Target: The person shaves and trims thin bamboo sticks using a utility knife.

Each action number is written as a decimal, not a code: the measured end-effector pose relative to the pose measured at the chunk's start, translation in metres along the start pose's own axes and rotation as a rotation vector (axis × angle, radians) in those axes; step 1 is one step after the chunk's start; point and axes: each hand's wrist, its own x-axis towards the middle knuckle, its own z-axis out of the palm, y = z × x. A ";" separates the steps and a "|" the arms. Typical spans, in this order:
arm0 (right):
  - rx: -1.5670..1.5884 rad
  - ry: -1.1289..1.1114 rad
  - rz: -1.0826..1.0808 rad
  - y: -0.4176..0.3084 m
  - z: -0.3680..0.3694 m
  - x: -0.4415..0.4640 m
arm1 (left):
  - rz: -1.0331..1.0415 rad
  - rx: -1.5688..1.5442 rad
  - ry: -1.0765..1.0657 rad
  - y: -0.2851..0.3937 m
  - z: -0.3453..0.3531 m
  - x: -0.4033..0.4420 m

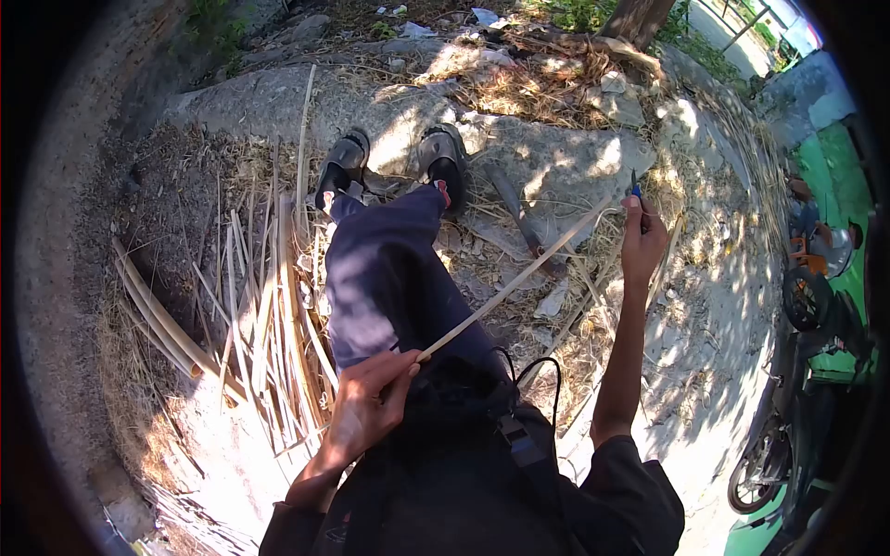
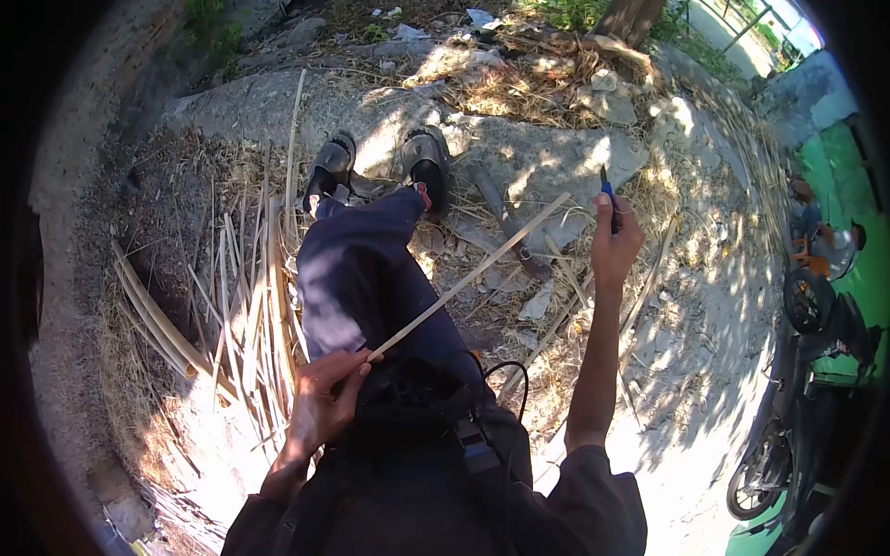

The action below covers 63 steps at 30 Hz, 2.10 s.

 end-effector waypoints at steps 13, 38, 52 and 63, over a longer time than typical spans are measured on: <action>-0.070 -0.975 0.698 0.089 -0.026 -0.023 | -0.339 -0.348 -0.143 -0.032 -0.003 0.024; 0.128 -0.584 -0.372 -0.146 0.025 -0.131 | -0.183 -0.409 -0.231 0.008 0.019 0.052; 0.026 -0.487 -0.474 -0.154 0.024 -0.130 | -0.087 -0.279 -0.132 0.012 0.019 0.042; 0.049 -0.452 -0.495 -0.143 0.027 -0.125 | -0.181 -0.269 -0.169 0.018 0.013 0.041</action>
